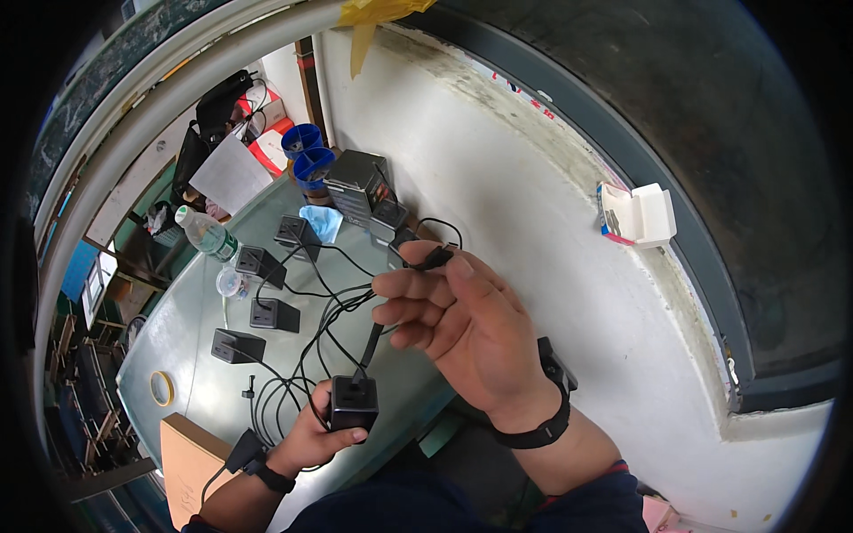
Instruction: Connecting power cables to electronic devices and placing them into a box.
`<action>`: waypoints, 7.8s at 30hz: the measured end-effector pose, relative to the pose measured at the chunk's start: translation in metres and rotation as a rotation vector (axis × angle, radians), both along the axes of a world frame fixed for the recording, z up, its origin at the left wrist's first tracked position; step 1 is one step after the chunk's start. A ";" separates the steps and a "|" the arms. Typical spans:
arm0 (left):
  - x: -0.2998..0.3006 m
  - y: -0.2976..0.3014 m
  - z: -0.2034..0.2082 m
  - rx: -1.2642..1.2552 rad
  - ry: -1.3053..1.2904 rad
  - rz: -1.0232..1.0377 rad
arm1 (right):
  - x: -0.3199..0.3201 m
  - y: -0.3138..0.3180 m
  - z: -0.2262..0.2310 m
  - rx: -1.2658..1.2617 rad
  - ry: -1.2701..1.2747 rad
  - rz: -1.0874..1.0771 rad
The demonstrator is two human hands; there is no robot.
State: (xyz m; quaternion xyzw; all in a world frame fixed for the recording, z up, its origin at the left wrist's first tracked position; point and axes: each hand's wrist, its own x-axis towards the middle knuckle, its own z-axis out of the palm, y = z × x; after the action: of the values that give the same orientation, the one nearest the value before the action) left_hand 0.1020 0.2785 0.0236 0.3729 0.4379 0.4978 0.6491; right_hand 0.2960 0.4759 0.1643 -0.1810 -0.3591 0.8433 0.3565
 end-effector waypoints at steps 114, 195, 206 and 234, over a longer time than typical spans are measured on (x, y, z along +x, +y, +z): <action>0.017 0.019 0.011 0.102 0.249 0.087 | 0.022 -0.052 -0.072 1.195 -0.529 -0.288; 0.021 -0.024 -0.044 -0.299 -0.005 0.171 | 0.022 -0.091 -0.162 1.068 -0.910 -0.159; 0.014 -0.032 -0.044 -0.348 -0.073 0.193 | 0.015 -0.086 -0.180 0.890 -0.936 -0.172; 0.026 -0.023 -0.040 -0.332 -0.120 0.236 | 0.043 -0.078 -0.164 0.836 -0.870 -0.091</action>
State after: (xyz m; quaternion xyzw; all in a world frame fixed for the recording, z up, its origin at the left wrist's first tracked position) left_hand 0.1277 0.2559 -0.0164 0.1764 0.5152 0.5127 0.6637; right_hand 0.3394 0.3980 0.0004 -0.3688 -0.7649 0.4632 0.2537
